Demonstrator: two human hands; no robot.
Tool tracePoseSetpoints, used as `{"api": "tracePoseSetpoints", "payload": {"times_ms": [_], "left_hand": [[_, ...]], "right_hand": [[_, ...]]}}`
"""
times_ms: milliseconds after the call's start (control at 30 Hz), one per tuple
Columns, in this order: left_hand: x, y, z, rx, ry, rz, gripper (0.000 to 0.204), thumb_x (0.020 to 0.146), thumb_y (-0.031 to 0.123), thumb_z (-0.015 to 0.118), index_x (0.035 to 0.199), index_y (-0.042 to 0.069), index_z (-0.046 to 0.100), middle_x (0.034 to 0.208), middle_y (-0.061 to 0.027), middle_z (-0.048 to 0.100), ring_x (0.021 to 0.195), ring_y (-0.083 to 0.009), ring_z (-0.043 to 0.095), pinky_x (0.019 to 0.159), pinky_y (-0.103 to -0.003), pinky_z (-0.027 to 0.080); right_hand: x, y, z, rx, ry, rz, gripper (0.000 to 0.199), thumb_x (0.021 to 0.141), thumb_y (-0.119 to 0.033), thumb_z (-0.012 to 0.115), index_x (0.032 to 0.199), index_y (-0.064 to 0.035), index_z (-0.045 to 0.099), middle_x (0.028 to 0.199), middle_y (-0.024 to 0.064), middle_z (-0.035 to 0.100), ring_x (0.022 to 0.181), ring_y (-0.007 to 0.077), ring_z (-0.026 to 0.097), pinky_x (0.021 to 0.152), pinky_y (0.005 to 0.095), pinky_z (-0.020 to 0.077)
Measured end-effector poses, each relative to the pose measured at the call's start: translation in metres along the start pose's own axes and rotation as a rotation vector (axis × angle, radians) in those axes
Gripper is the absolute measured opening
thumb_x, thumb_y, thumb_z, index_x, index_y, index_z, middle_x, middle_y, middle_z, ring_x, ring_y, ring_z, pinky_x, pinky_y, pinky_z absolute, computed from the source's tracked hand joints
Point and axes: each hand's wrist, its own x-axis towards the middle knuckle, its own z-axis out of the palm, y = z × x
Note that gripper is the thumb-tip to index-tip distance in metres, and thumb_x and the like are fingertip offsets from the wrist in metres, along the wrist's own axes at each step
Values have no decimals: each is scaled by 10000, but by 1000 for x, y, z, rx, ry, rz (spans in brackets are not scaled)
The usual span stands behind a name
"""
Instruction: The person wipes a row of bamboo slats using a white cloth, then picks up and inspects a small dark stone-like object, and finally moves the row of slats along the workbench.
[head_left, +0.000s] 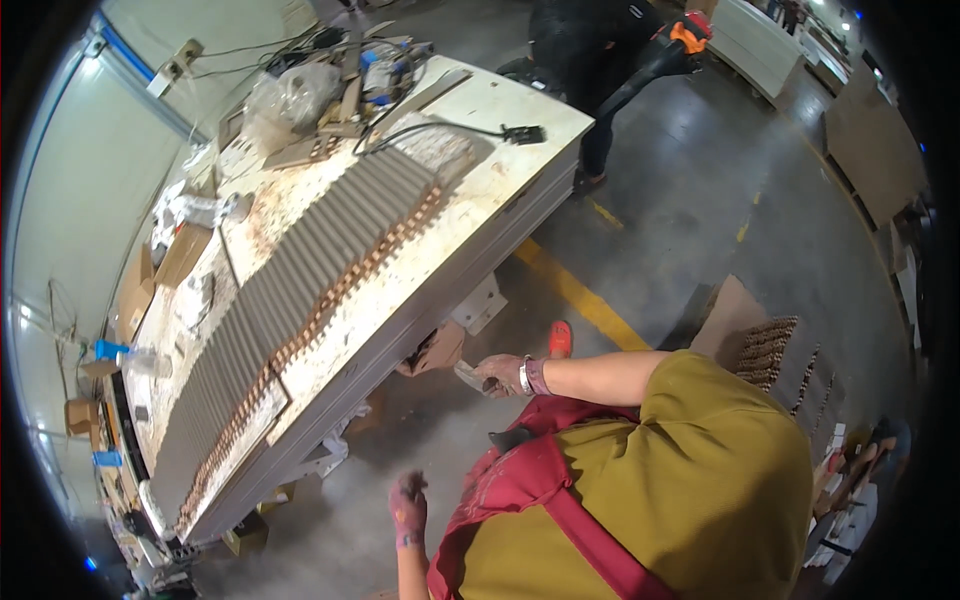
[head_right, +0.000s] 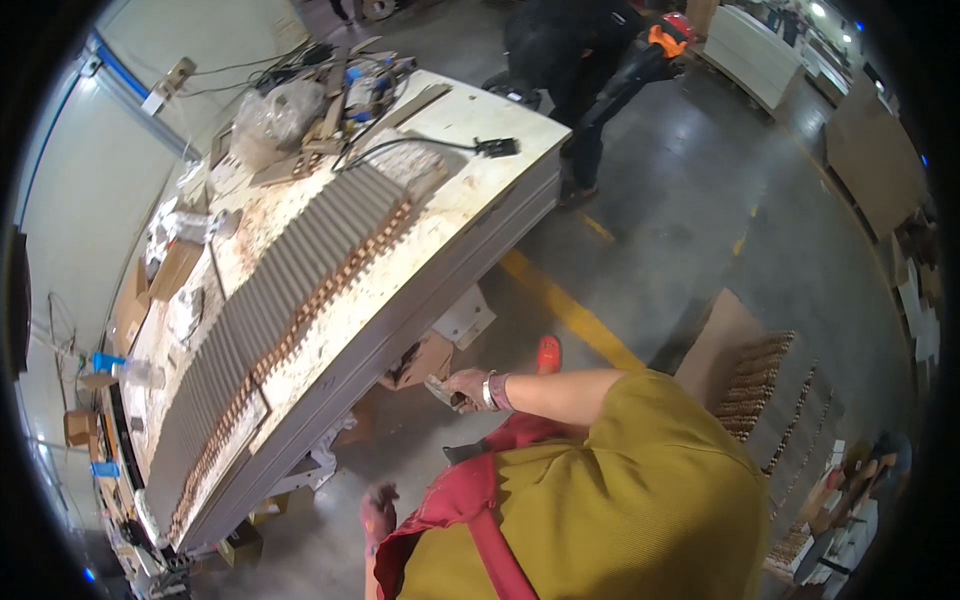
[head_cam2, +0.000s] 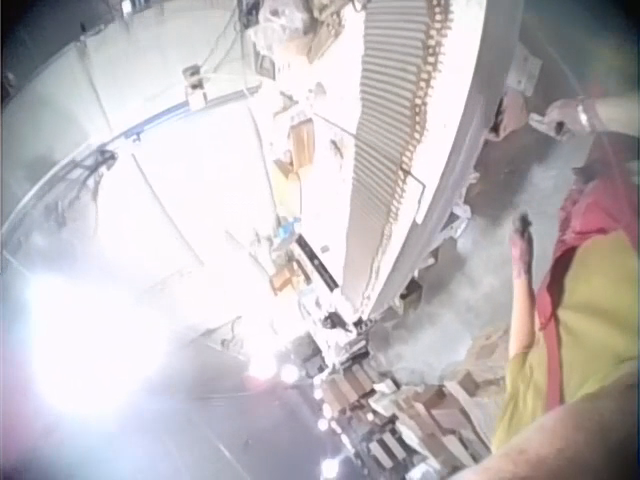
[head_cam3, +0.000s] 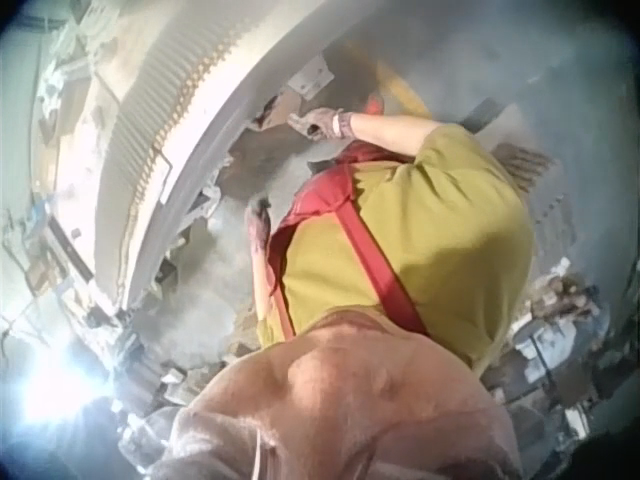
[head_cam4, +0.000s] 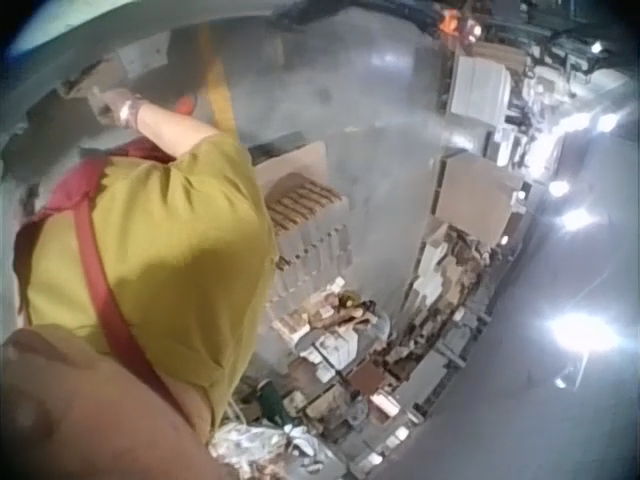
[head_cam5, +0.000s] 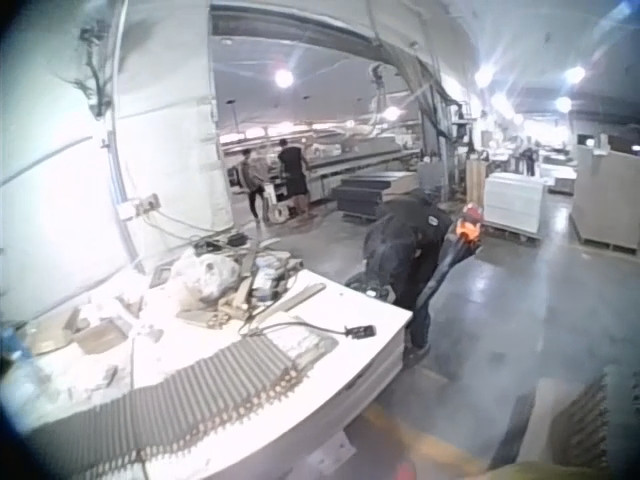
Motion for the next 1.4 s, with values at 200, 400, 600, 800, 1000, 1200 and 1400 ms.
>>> {"api": "tracePoseSetpoints", "payload": {"times_ms": [200, 400, 600, 800, 1000, 1200, 1400], "left_hand": [[-192, -154, 27, -312, -97, -740, 287, 966, 274, 529, 1050, 34, 660, 866, -108, 721, 870, -198, 667, 776, -323, 497], [-177, -178, 61, -762, 29, -771, 279, 936, 296, 573, 961, 24, 632, 805, -101, 686, 784, -188, 619, 713, -334, 480], [-51, -192, 23, -710, 40, -546, 307, 907, 318, 617, 871, 13, 603, 744, -94, 651, 699, -178, 572, 650, -346, 463], [0, -264, -43, -19, 298, -305, 301, 871, 267, 639, 796, -4, 533, 690, -121, 536, 617, -208, 512, 619, -389, 457], [53, -176, -144, -183, 195, -23, 329, 954, 309, 537, 941, -14, 591, 785, -146, 605, 685, -234, 555, 637, -382, 470], [105, -134, -224, -166, 103, 174, 326, 991, 274, 533, 1167, 16, 625, 1022, -238, 653, 828, -264, 594, 777, -374, 492], [144, -144, -220, -448, 103, 326, 121, 896, 95, 588, 844, -15, 582, 761, -150, 605, 703, -287, 589, 697, -374, 497]], "right_hand": [[26, 31, 114, -190, -245, 101, 304, 840, -409, 670, 1011, -166, 605, 843, -4, 590, 771, 126, 560, 689, 323, 487], [32, 19, 224, -229, -396, 136, 270, 880, -365, 635, 1075, -187, 581, 886, -43, 562, 846, 104, 544, 725, 295, 481], [55, -4, 269, -183, -438, 181, 246, 892, -336, 627, 1083, -188, 585, 910, -24, 572, 867, 112, 549, 741, 305, 486], [91, -27, 305, -178, -609, -135, 249, 897, -210, 651, 1112, -95, 603, 970, -15, 587, 909, 99, 574, 754, 308, 522], [44, -56, 314, 144, -292, -274, 111, 919, -239, 603, 922, -149, 667, 710, -38, 599, 599, 79, 578, 469, 223, 449], [32, -26, 326, 393, -51, -218, 182, 924, -278, 623, 974, -104, 637, 757, 6, 612, 615, 120, 593, 477, 251, 494], [21, 0, 350, 567, 71, -341, 200, 927, -261, 609, 990, -73, 633, 811, 50, 644, 654, 145, 622, 513, 249, 517]]}}
